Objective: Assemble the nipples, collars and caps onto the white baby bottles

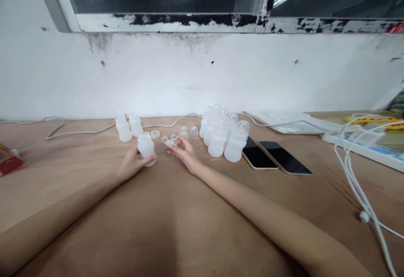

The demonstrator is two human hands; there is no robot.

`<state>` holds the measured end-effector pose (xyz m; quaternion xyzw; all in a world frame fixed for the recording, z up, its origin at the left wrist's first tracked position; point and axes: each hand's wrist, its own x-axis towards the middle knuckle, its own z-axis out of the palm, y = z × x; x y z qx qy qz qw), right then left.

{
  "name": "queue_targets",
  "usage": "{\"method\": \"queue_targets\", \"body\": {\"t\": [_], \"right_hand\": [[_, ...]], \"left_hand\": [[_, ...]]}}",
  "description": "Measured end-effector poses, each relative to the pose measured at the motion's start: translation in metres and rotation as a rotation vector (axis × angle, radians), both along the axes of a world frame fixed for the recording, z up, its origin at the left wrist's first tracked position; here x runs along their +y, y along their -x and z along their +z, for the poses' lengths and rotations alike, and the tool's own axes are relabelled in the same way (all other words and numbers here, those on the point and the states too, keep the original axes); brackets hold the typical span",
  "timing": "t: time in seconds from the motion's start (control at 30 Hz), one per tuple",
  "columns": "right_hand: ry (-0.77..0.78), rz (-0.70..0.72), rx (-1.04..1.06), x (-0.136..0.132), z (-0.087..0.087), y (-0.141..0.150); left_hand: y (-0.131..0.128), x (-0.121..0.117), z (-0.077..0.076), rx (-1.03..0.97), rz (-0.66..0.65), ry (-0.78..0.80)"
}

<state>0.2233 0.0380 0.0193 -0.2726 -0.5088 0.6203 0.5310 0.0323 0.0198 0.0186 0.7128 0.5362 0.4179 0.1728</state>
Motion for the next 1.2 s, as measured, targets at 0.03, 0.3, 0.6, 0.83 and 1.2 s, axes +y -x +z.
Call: {"method": "queue_targets", "body": {"t": [0.03, 0.3, 0.6, 0.83, 1.2], "right_hand": [[0.008, 0.009, 0.006, 0.0, 0.001, 0.0], [0.012, 0.007, -0.031, -0.005, 0.004, 0.002], [-0.065, 0.016, -0.004, -0.002, 0.003, -0.001], [-0.131, 0.035, -0.089, -0.001, 0.0, -0.003], [-0.373, -0.014, -0.282, 0.001, -0.004, -0.009]], "left_hand": [[-0.001, 0.0, -0.003, -0.017, -0.039, 0.059], [0.003, 0.002, -0.005, -0.121, -0.09, 0.099], [-0.002, -0.01, 0.008, 0.131, -0.142, -0.046], [0.001, -0.01, 0.005, 0.199, -0.145, -0.118], [0.002, -0.011, 0.008, 0.193, -0.054, -0.274]]}}
